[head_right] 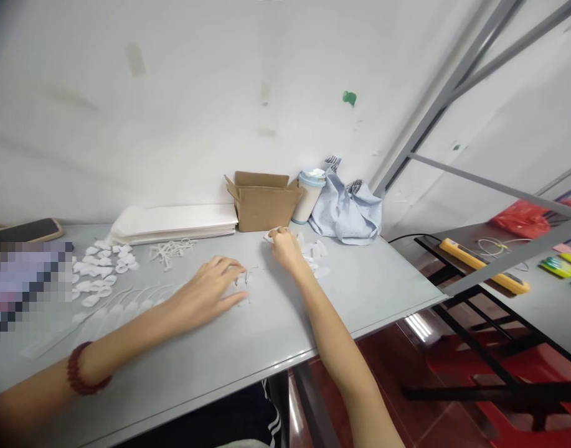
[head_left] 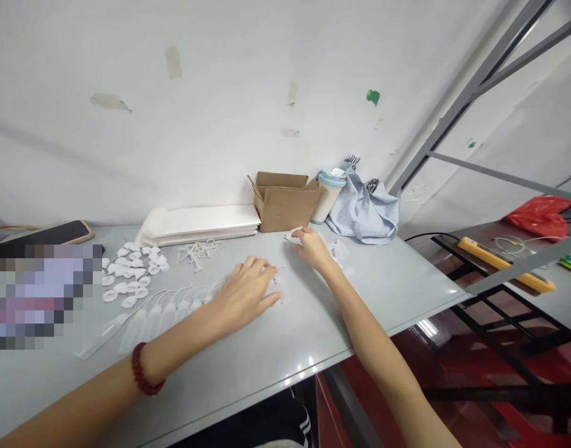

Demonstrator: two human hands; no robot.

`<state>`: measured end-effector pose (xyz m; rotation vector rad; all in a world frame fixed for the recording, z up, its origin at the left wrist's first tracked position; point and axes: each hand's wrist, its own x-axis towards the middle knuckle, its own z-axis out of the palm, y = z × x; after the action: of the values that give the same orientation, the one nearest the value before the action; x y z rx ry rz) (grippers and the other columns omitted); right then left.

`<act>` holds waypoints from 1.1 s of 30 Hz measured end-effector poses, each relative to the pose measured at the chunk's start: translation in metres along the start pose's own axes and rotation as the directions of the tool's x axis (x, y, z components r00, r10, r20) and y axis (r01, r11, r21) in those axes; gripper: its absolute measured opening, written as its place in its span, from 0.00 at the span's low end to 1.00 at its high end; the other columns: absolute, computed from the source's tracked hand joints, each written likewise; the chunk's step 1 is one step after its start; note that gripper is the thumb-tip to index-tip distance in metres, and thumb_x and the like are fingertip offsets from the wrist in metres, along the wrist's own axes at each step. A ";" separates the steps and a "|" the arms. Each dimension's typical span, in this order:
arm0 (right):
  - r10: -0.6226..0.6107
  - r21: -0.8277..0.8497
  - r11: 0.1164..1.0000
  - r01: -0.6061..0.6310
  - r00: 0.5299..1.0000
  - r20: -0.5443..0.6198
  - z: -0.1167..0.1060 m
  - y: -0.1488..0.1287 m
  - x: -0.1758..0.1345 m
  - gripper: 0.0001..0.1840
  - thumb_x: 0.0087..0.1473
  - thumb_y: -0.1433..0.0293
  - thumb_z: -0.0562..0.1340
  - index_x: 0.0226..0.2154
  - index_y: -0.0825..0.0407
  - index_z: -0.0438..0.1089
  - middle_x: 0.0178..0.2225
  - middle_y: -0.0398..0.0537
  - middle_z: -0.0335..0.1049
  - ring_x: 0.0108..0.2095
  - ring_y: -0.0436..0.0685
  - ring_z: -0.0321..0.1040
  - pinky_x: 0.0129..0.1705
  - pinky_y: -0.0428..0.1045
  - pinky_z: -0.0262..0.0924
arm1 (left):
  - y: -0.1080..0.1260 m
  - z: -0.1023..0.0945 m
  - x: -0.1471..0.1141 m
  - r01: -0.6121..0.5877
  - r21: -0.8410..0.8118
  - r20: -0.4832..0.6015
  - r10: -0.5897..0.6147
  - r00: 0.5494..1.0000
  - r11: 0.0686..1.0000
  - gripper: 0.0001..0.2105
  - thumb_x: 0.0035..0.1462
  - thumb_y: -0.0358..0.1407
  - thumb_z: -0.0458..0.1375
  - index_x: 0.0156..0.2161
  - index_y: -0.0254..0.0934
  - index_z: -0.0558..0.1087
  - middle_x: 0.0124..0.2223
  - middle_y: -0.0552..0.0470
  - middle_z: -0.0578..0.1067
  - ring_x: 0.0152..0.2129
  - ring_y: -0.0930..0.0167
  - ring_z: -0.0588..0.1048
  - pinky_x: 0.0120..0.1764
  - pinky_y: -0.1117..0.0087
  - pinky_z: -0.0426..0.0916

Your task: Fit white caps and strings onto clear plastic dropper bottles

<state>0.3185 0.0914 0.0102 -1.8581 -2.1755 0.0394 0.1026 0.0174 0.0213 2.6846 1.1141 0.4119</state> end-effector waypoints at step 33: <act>-0.100 0.279 0.952 0.124 0.990 -0.102 0.000 -0.039 -0.015 0.17 0.55 0.75 0.60 0.49 0.55 0.66 0.45 0.54 0.73 0.45 0.57 0.69 0.46 0.52 0.64 | -0.065 -0.048 -0.049 0.457 -0.609 -0.257 -0.707 0.659 0.648 0.12 0.44 0.45 0.60 0.32 0.41 0.77 0.36 0.50 0.81 0.38 0.61 0.78 0.42 0.63 0.73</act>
<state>0.2834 0.0702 0.0151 -1.5476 -2.0858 0.2327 0.0107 0.0310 0.0391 1.6367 1.6715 1.0911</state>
